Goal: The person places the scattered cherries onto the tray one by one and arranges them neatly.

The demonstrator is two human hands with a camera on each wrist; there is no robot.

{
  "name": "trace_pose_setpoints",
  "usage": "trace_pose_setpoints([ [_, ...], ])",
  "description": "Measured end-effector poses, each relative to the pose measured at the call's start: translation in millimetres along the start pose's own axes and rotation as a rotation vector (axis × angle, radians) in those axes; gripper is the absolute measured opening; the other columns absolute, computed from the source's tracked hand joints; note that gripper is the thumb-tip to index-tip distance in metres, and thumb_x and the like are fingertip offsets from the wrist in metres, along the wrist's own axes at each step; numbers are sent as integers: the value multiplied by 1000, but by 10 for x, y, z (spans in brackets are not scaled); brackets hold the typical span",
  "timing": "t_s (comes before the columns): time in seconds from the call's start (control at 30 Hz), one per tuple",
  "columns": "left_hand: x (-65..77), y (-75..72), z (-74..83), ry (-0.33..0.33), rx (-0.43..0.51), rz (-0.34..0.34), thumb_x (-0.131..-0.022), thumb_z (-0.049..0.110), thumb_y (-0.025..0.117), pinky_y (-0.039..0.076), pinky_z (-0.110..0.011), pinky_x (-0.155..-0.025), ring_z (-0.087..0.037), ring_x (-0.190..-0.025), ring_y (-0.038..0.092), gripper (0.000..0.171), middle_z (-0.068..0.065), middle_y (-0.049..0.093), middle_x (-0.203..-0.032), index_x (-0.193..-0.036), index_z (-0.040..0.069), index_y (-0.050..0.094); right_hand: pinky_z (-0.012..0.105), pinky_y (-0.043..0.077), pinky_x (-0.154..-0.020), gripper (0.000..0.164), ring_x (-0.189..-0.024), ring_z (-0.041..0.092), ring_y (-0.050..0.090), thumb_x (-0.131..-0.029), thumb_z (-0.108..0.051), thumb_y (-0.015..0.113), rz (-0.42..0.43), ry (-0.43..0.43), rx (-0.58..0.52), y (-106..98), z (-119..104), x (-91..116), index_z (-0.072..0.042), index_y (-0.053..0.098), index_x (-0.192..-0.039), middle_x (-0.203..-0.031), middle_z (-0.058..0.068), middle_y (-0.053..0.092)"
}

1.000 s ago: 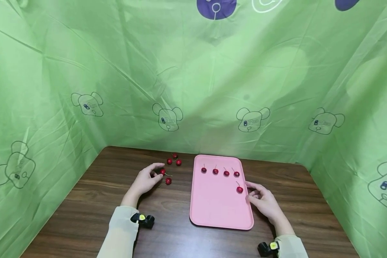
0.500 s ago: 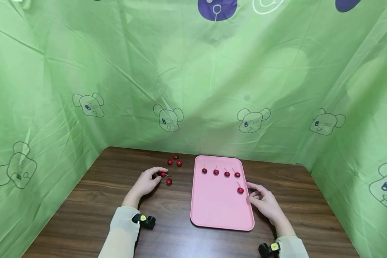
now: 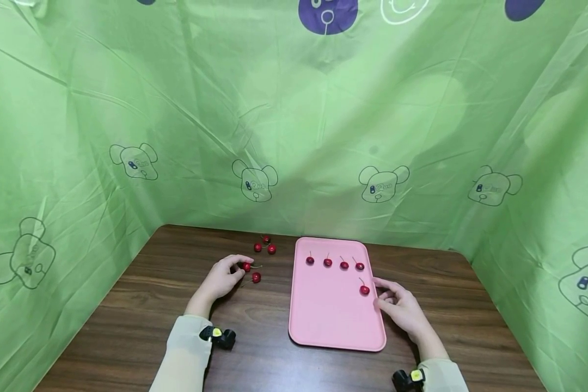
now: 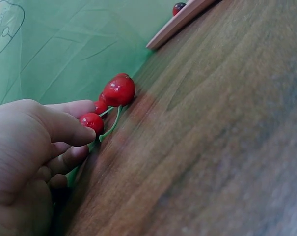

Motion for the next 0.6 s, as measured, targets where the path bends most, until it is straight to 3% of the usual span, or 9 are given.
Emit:
trace_pose_setpoints([
  [0.17, -2, 3, -12, 8, 2, 4, -99, -1, 74, 50, -35, -76, -15, -86, 60, 34, -3, 71, -109, -128, 16, 79, 24, 55, -78, 56, -95, 16, 65, -93, -3, 81, 1, 0, 8, 2, 3, 3, -6, 67, -147, -133, 15, 70],
  [0.6, -28, -3, -22, -23, 39, 19, -97, 6, 81, 51, -40, -85, -17, -92, 65, 27, -2, 74, -110, -122, 14, 78, 24, 55, -79, 54, -95, 17, 64, -95, -3, 80, -5, 11, 1, 1, 28, -4, -5, 66, -148, -124, 15, 71],
])
Point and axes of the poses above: each hand's wrist, its own x-axis away from the middle knuckle, its own y-axis out of the palm, z = x × y, the point moved 5 cm from there along -x, towards the middle knuckle
